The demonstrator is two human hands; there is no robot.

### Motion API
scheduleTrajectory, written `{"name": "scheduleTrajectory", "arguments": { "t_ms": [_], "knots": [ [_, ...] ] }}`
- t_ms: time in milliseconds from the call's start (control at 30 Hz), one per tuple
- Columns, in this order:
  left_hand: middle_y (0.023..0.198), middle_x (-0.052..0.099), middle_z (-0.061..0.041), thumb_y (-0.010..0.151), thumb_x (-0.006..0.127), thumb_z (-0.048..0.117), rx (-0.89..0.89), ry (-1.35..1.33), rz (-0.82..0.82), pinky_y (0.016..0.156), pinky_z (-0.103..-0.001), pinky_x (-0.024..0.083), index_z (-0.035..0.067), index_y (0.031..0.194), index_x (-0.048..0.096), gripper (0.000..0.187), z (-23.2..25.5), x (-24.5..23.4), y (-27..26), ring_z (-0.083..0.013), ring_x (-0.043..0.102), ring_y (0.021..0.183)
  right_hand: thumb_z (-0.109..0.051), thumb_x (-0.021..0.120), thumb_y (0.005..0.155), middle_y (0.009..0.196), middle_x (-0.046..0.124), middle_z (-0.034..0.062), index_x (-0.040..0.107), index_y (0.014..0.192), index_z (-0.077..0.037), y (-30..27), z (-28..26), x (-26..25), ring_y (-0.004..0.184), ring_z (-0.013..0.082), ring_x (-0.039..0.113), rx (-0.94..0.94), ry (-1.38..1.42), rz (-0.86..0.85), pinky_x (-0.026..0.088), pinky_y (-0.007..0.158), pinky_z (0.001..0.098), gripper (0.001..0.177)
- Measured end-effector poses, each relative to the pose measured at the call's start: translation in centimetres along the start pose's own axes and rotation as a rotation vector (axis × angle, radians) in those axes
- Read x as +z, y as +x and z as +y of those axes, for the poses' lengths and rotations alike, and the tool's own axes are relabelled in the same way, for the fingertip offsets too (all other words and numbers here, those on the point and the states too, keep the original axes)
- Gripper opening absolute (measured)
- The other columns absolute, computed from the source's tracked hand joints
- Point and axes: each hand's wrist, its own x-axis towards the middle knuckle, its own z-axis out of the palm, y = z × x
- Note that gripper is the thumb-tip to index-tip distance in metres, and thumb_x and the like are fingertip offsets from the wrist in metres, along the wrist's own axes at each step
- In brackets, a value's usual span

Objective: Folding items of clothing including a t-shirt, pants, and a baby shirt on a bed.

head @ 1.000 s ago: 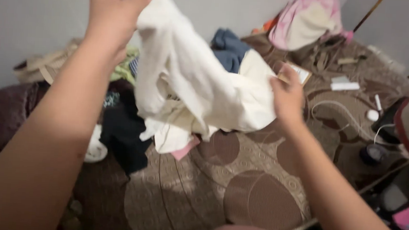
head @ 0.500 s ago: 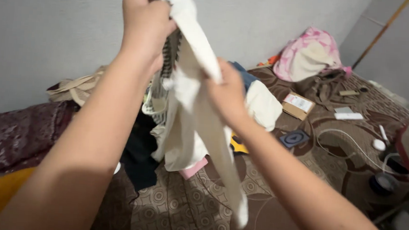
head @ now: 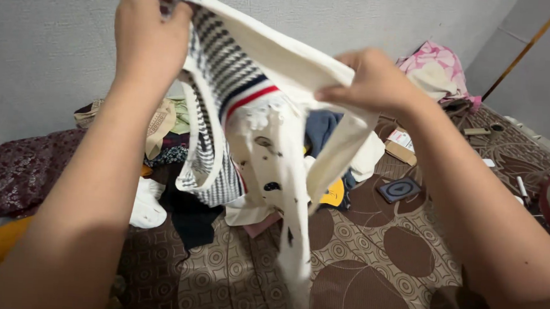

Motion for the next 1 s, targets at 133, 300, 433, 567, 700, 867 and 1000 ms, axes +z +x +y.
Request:
{"name": "scheduleTrajectory", "arguments": {
  "t_ms": [133, 300, 433, 567, 700, 867, 1000],
  "knots": [
    [0.101, 0.069, -0.007, 0.103, 0.062, 0.016, -0.541, -0.393, -0.116, 0.073, -0.035, 0.056, 0.006, 0.109, 0.060, 0.012, 0.7, -0.5, 0.7, -0.0185, 0.070, 0.084, -0.028, 0.072, 0.093, 0.096, 0.077, 0.0203, 0.079, 0.117, -0.006, -0.3, 5.9, 1.1, 0.081, 0.0300, 0.073, 0.209, -0.455, 0.040, 0.057, 0.080, 0.0404, 0.033],
    [0.095, 0.067, -0.007, 0.106, 0.056, 0.020, -0.618, -0.275, -0.473, 0.065, -0.033, 0.054, 0.005, 0.113, 0.059, 0.017, 3.9, -3.3, 1.1, -0.0152, 0.064, 0.076, -0.038, 0.068, 0.097, 0.101, 0.075, 0.0187, 0.074, 0.120, -0.005, -0.4, 10.3, 0.9, 0.077, 0.0292, 0.066, 0.647, -0.456, -0.474, 0.052, 0.073, 0.0441, 0.040],
    [0.086, 0.069, -0.008, 0.105, 0.054, 0.024, -0.731, -0.230, -0.919, 0.055, -0.033, 0.048, 0.003, 0.112, 0.063, 0.024, 4.0, -4.1, 0.9, -0.0153, 0.061, 0.067, -0.024, 0.060, 0.090, 0.107, 0.075, 0.0099, 0.065, 0.122, -0.005, -0.8, 11.3, -1.4, 0.094, 0.0199, 0.071, 0.563, 0.620, -0.371, 0.057, 0.089, 0.0399, 0.036],
    [0.086, 0.071, -0.005, 0.106, 0.054, 0.027, -0.959, -0.776, -0.784, 0.057, -0.026, 0.055, 0.003, 0.115, 0.067, 0.028, 4.4, -3.3, 1.1, -0.0111, 0.068, 0.072, -0.017, 0.054, 0.099, 0.121, 0.069, 0.0047, 0.057, 0.129, -0.018, 1.1, 15.2, 2.1, 0.105, 0.0150, 0.063, 0.193, 1.068, 0.246, 0.052, 0.095, 0.0367, 0.031],
    [0.097, 0.077, -0.012, 0.105, 0.053, 0.021, -1.099, -1.308, -0.505, 0.075, -0.031, 0.067, -0.005, 0.117, 0.066, 0.031, 5.2, -2.4, 1.0, -0.0168, 0.077, 0.085, -0.057, 0.024, 0.100, 0.137, 0.056, 0.0076, 0.053, 0.136, -0.011, -0.3, 13.4, 12.5, 0.124, 0.0222, 0.051, 0.555, 1.100, 0.280, 0.042, 0.102, 0.0407, 0.065],
    [0.104, 0.076, -0.017, 0.110, 0.053, 0.018, -1.066, -1.452, -0.465, 0.082, -0.036, 0.065, -0.006, 0.119, 0.064, 0.028, 3.1, -1.6, -0.2, -0.0207, 0.077, 0.089, -0.066, 0.030, 0.103, 0.164, 0.042, 0.0135, 0.042, 0.158, -0.006, 0.0, 6.6, 20.8, 0.142, 0.0273, 0.045, 0.359, 1.309, -0.383, 0.031, 0.115, 0.0405, 0.082],
    [0.099, 0.076, -0.013, 0.107, 0.051, 0.020, -1.120, -1.378, -0.427, 0.079, -0.035, 0.066, -0.003, 0.113, 0.065, 0.028, 2.9, -3.9, -0.9, -0.0188, 0.077, 0.085, -0.054, 0.046, 0.102, 0.160, 0.045, 0.0178, 0.042, 0.155, -0.004, 0.6, 0.6, 16.8, 0.139, 0.0332, 0.051, 0.246, 1.615, -0.435, 0.040, 0.118, 0.0461, 0.073]
  ]
}}
